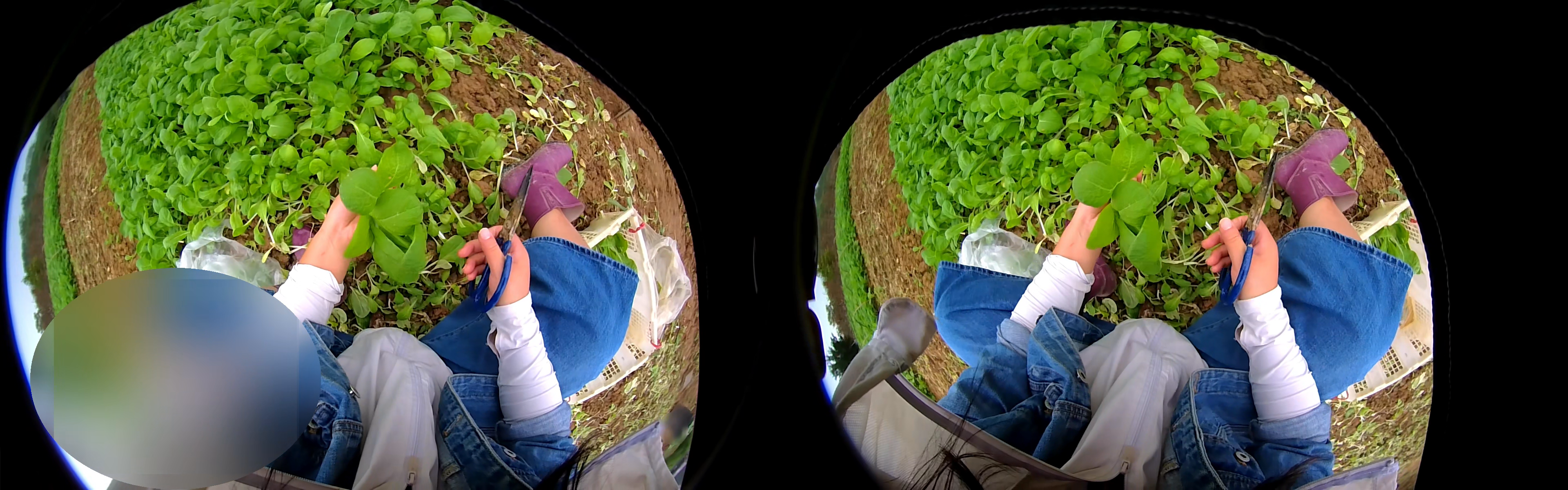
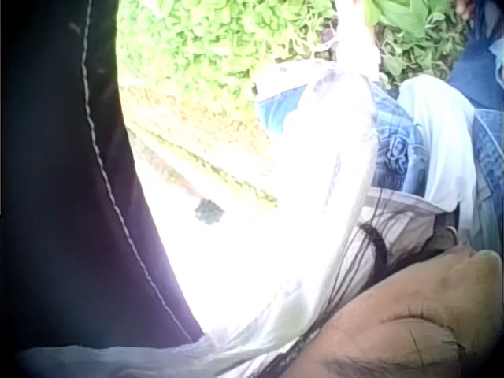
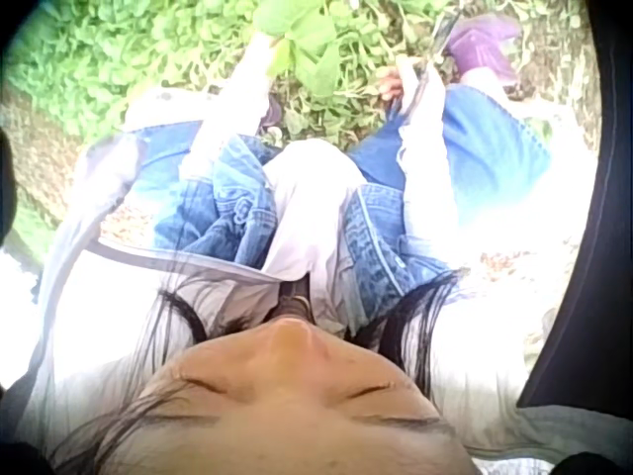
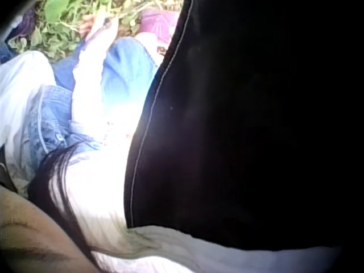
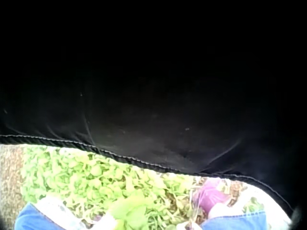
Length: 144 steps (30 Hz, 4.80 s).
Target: The person uses shears to cut leafy green vegetables from a field and places them into a white plastic bag. The person repeatedly selects bunches, cuts them near the base, and deposits them into the bag.
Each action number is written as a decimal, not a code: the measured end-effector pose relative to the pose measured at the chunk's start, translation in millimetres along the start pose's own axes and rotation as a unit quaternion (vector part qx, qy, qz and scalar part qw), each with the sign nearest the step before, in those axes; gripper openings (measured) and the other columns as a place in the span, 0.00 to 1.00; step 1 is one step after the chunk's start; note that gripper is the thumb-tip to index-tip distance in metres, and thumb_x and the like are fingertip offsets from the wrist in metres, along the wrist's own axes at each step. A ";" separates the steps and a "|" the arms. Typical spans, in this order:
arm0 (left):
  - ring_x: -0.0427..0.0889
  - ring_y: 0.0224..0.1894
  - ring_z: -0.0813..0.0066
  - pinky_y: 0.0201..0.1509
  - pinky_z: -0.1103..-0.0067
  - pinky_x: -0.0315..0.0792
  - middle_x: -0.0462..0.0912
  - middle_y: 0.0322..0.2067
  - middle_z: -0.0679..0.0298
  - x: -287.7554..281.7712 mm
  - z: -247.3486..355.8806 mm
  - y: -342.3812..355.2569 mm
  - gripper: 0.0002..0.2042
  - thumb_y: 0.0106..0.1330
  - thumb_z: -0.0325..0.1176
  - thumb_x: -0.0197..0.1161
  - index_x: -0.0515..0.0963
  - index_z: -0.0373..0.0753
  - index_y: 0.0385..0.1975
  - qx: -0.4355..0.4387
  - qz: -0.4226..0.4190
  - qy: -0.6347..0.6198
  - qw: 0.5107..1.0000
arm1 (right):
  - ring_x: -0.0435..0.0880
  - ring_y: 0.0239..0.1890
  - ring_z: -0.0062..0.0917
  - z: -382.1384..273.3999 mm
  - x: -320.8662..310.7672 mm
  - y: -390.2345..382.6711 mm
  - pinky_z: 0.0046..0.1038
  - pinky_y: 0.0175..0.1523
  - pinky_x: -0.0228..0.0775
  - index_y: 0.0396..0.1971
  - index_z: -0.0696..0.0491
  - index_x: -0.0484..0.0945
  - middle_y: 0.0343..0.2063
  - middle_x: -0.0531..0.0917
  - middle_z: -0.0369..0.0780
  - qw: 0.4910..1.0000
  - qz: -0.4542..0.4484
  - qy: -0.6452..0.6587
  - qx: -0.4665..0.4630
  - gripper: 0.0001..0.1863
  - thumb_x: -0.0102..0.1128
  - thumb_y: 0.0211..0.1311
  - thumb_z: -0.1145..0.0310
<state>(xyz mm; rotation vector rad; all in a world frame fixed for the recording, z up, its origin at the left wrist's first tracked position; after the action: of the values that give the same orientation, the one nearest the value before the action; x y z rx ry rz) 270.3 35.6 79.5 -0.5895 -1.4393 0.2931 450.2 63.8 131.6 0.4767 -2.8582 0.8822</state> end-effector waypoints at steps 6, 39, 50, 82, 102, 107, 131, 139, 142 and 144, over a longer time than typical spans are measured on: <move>0.74 0.26 0.81 0.28 0.82 0.72 0.75 0.27 0.69 12.6 -1.1 -3.8 0.09 0.60 0.32 0.49 0.71 0.39 0.38 0.041 0.002 0.128 0.991 | 0.75 0.24 0.18 -33.7 14.9 -0.9 0.17 0.28 0.68 0.24 0.56 0.64 0.25 0.77 0.40 0.997 -0.003 -0.025 -0.071 0.09 0.57 0.49 0.79; 0.59 0.17 0.86 0.20 0.89 0.58 0.62 0.17 0.76 -27.6 32.7 15.3 0.06 0.63 0.37 0.47 0.65 0.44 0.35 0.144 0.012 -0.071 0.987 | 0.75 0.27 0.20 -61.6 40.0 -26.8 0.19 0.33 0.67 0.18 0.55 0.60 0.22 0.77 0.41 0.972 -0.005 0.054 -0.229 0.15 0.60 0.42 0.83; 0.59 0.17 0.84 0.21 0.87 0.57 0.63 0.19 0.70 4.4 45.1 15.6 0.12 0.66 0.36 0.40 0.67 0.38 0.43 0.053 -0.249 -0.147 0.956 | 0.77 0.33 0.30 -63.6 43.5 -32.7 0.23 0.37 0.67 0.22 0.57 0.67 0.31 0.79 0.42 0.932 0.013 -0.203 -0.299 0.12 0.62 0.41 0.80; 0.57 0.12 0.86 0.15 0.87 0.56 0.59 0.15 0.70 29.7 54.6 0.1 0.12 0.66 0.39 0.39 0.65 0.37 0.37 0.131 -0.254 -0.126 0.950 | 0.73 0.29 0.19 -29.7 42.9 -15.5 0.18 0.36 0.66 0.19 0.54 0.59 0.26 0.76 0.42 0.983 -0.006 0.047 -0.179 0.15 0.57 0.43 0.85; 0.62 0.54 0.70 0.54 0.74 0.60 0.63 0.52 0.53 300.0 -102.0 37.2 0.17 0.64 0.46 0.40 0.67 0.38 0.35 0.119 -0.206 0.387 0.891 | 0.71 0.38 0.40 -235.3 -21.4 -48.8 0.35 0.43 0.63 0.36 0.53 0.67 0.35 0.74 0.44 0.780 0.148 -0.286 -0.537 0.19 0.62 0.41 0.68; 0.56 0.58 0.65 0.60 0.72 0.52 0.56 0.56 0.50 312.3 -181.2 57.3 0.21 0.63 0.47 0.40 0.65 0.35 0.44 -0.043 -0.323 0.341 0.882 | 0.75 0.32 0.34 -234.0 -96.9 -70.6 0.28 0.38 0.67 0.35 0.53 0.71 0.30 0.77 0.42 0.780 0.228 -0.271 -0.516 0.19 0.62 0.38 0.74; 0.66 0.49 0.74 0.52 0.80 0.60 0.67 0.49 0.60 72.7 159.3 -37.2 0.24 0.60 0.43 0.48 0.58 0.36 0.53 0.138 0.171 0.610 0.761 | 0.75 0.36 0.32 38.0 -337.7 23.0 0.29 0.40 0.68 0.39 0.49 0.66 0.35 0.75 0.40 0.652 0.008 -0.705 -0.278 0.18 0.49 0.43 0.76; 0.71 0.42 0.75 0.45 0.80 0.66 0.71 0.43 0.63 33.5 124.2 -28.5 0.20 0.60 0.41 0.48 0.61 0.38 0.50 0.101 0.160 0.599 0.778 | 0.75 0.35 0.33 35.8 -333.5 45.0 0.29 0.37 0.70 0.40 0.51 0.64 0.34 0.75 0.41 0.634 -0.055 -0.729 -0.251 0.17 0.46 0.47 0.75; 0.72 0.41 0.76 0.44 0.80 0.66 0.72 0.42 0.63 20.1 132.2 -33.8 0.20 0.60 0.40 0.49 0.61 0.39 0.50 0.094 0.170 0.597 0.779 | 0.75 0.38 0.32 33.9 -327.1 49.0 0.27 0.40 0.70 0.38 0.52 0.67 0.39 0.74 0.39 0.616 -0.065 -0.725 -0.302 0.15 0.47 0.47 0.74; 0.72 0.41 0.76 0.44 0.81 0.66 0.72 0.42 0.63 22.2 123.3 -31.0 0.20 0.60 0.40 0.49 0.61 0.39 0.50 0.089 0.184 0.592 0.779 | 0.74 0.40 0.31 37.3 -327.6 51.8 0.27 0.42 0.70 0.38 0.52 0.67 0.41 0.74 0.38 0.608 -0.066 -0.728 -0.310 0.14 0.47 0.46 0.74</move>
<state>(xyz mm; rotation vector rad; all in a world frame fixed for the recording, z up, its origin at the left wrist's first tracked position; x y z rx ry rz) 147.5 46.7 117.8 -0.6983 -0.0564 0.2725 742.0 169.5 8.7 1.9026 -3.7461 -1.2633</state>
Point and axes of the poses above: each hand's wrist, its own y-axis towards the middle knuckle, its own x-axis out of the palm, z = x × y, the point moved 9 cm from there along y, towards the middle knuckle
